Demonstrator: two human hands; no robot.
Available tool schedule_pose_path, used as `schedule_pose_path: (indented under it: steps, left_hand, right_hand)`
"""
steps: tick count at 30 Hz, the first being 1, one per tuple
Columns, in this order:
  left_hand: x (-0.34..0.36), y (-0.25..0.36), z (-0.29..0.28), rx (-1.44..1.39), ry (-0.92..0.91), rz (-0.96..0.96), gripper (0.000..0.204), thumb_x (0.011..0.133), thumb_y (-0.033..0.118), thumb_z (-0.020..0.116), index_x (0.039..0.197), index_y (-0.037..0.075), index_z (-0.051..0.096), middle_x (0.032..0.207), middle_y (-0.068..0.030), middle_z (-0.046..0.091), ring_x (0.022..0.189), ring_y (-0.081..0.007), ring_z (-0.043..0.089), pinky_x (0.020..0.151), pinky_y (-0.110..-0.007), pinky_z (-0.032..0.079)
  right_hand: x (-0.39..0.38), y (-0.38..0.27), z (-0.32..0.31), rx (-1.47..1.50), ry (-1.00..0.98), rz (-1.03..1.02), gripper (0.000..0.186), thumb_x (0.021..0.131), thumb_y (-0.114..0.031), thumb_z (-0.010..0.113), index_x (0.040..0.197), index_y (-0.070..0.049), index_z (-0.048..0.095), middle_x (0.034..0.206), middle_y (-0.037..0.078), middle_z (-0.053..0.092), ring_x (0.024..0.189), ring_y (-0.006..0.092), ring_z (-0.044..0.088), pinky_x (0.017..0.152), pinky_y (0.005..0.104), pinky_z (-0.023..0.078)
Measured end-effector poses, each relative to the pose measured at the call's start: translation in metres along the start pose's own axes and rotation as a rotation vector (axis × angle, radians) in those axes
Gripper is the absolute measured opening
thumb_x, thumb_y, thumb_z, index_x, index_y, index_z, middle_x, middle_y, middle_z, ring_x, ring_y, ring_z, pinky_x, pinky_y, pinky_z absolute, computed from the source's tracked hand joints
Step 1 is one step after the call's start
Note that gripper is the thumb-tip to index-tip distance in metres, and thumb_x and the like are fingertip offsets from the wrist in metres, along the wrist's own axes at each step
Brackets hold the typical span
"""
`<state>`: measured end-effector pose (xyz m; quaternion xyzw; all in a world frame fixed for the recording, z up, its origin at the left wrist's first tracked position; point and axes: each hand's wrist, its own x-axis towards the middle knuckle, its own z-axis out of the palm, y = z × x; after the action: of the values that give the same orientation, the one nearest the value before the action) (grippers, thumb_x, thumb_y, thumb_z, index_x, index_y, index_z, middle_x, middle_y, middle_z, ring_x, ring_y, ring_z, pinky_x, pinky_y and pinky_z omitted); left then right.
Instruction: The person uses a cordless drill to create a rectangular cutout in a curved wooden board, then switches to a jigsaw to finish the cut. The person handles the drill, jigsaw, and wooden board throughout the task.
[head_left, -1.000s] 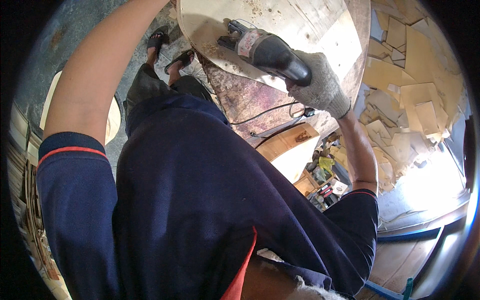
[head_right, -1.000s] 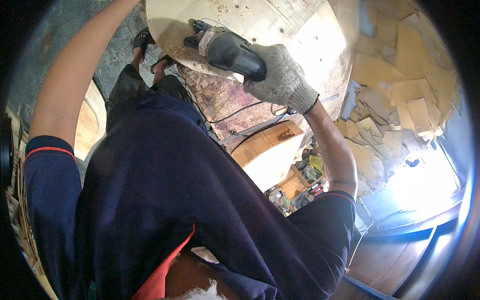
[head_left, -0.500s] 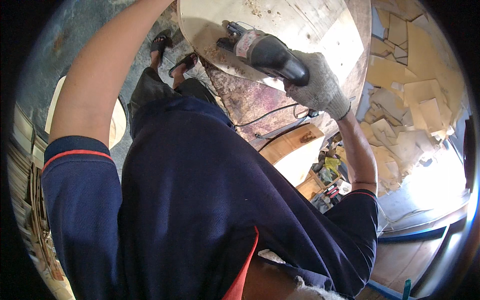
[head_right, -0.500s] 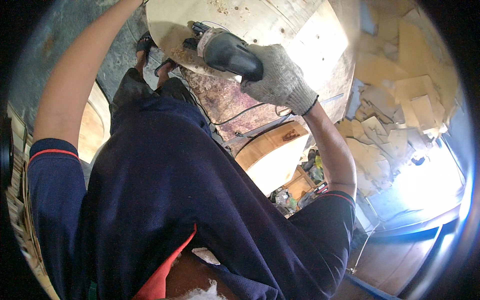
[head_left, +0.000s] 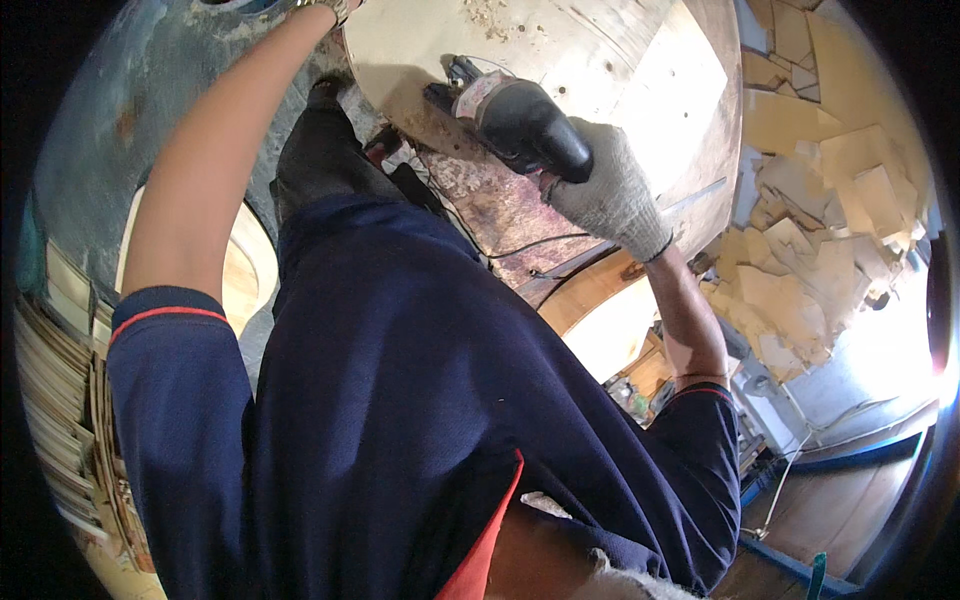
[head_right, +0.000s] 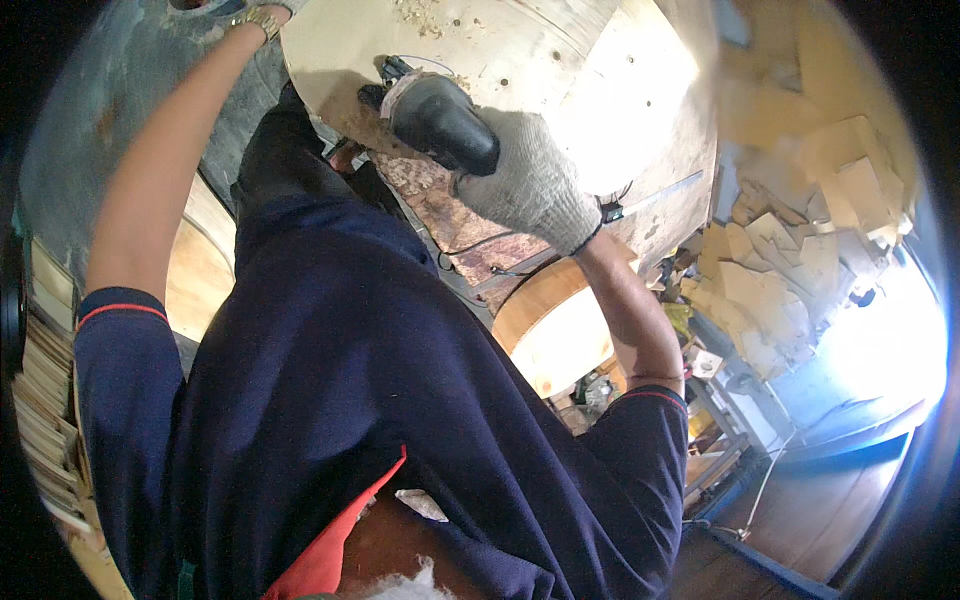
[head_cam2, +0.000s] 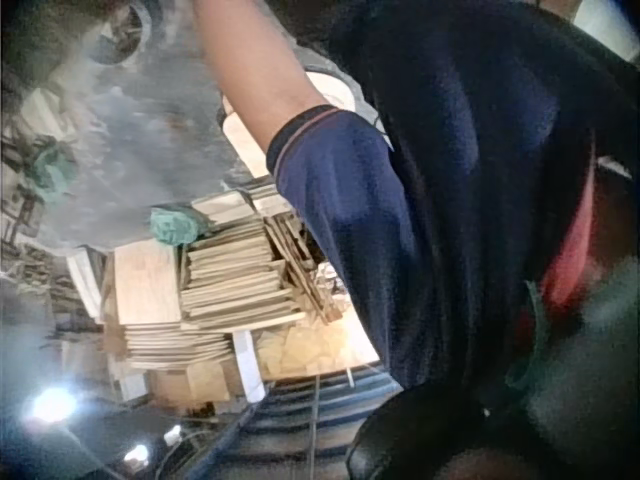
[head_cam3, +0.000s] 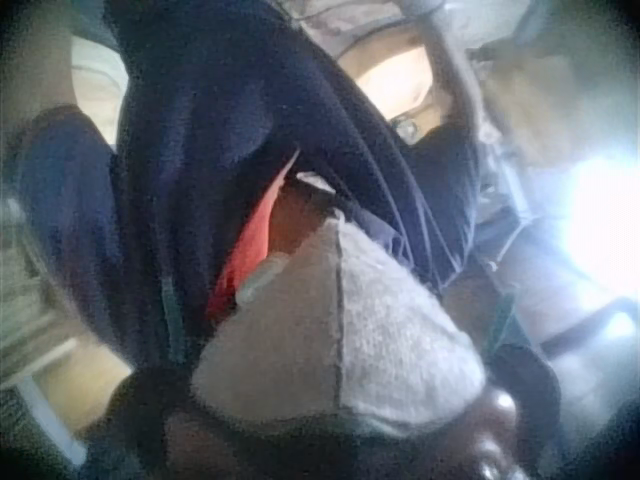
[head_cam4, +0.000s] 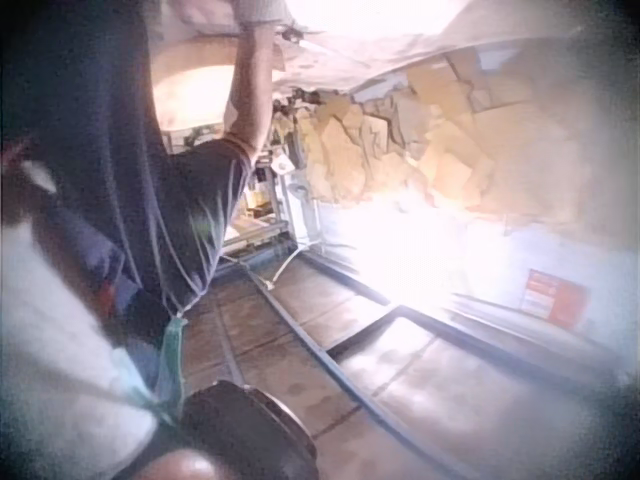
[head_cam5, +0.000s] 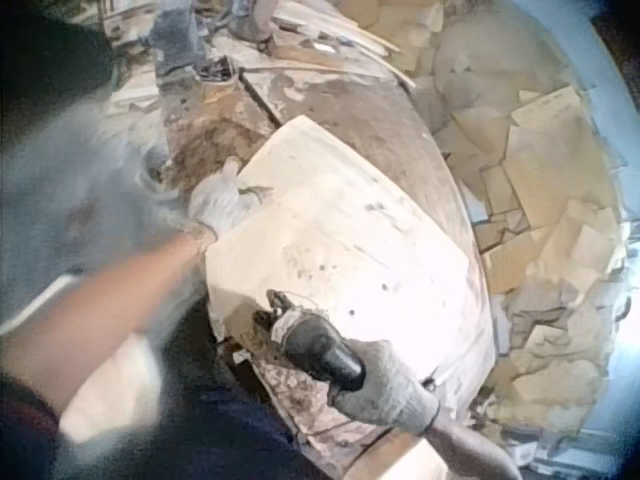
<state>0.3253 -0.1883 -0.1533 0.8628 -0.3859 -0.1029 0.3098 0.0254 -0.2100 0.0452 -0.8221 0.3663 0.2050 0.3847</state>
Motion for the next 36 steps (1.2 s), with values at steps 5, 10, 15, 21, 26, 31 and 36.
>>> schedule_pose_path:
  steps: [5,10,15,21,26,31,36]
  left_hand:
    - [0.008,0.000,0.007,-0.046,0.011,0.070,0.070,0.091,0.041,0.073,0.139,-0.004,0.049,0.126,-0.0303,0.063,0.110,-0.0439,0.064,0.096,-0.050,0.051]
    - [0.006,-0.014,0.036,-0.080,0.270,0.273,0.080,0.092,0.031,0.075,0.155,-0.002,0.036,0.145,-0.0295,0.052,0.131,-0.0422,0.052,0.112,-0.049,0.039]
    - [0.007,-0.010,0.019,-0.419,-0.091,0.195,0.084,0.090,0.026,0.075,0.158,0.002,0.032,0.152,-0.0292,0.045,0.142,-0.0414,0.042,0.119,-0.049,0.032]
    - [0.067,0.051,0.011,0.046,-0.123,0.651,0.087,0.084,0.030,0.077,0.158,0.011,0.036,0.158,-0.0219,0.040,0.148,-0.0432,0.032,0.122,-0.053,0.026]
    - [0.116,0.081,0.048,0.272,-0.084,0.889,0.080,0.088,0.055,0.066,0.152,0.011,0.046,0.154,-0.0181,0.046,0.146,-0.0372,0.037,0.119,-0.054,0.028]
    - [0.122,0.084,0.049,0.391,-0.218,0.820,0.079,0.088,0.067,0.061,0.144,0.011,0.053,0.149,-0.0140,0.052,0.141,-0.0322,0.044,0.115,-0.053,0.032]
    - [0.110,0.090,0.044,0.481,-0.151,0.735,0.082,0.087,0.071,0.058,0.144,0.013,0.054,0.150,-0.0129,0.053,0.141,-0.0302,0.044,0.116,-0.056,0.029]
  right_hand:
    - [-0.006,-0.013,0.013,0.046,0.030,0.200,0.031,0.071,-0.017,0.070,0.097,-0.001,0.070,0.068,0.017,0.068,0.064,0.0251,0.070,0.067,0.0405,0.055]
    - [-0.014,-0.034,0.025,0.172,0.045,0.457,0.043,0.072,-0.016,0.070,0.113,-0.002,0.070,0.081,0.019,0.073,0.078,0.0303,0.075,0.074,0.0408,0.058]
    - [-0.017,-0.053,0.043,0.319,0.155,0.538,0.044,0.071,-0.010,0.069,0.113,0.000,0.069,0.083,0.021,0.073,0.081,0.0308,0.076,0.076,0.0418,0.058]
    - [-0.018,-0.070,0.052,0.399,0.196,0.610,0.040,0.071,-0.015,0.071,0.107,0.002,0.068,0.081,0.022,0.072,0.081,0.0348,0.075,0.075,0.0421,0.058]
    - [-0.014,-0.078,0.056,0.400,0.225,0.665,0.035,0.072,-0.017,0.071,0.101,0.001,0.068,0.080,0.022,0.071,0.081,0.0358,0.075,0.074,0.0430,0.057]
    - [-0.014,-0.083,0.064,0.477,0.337,0.623,0.033,0.073,-0.018,0.072,0.099,0.002,0.068,0.080,0.022,0.071,0.081,0.0375,0.074,0.075,0.0438,0.057]
    - [-0.015,-0.090,0.070,0.554,0.372,0.714,0.034,0.072,-0.019,0.072,0.100,0.001,0.069,0.080,0.023,0.071,0.082,0.0383,0.073,0.077,0.0444,0.056]
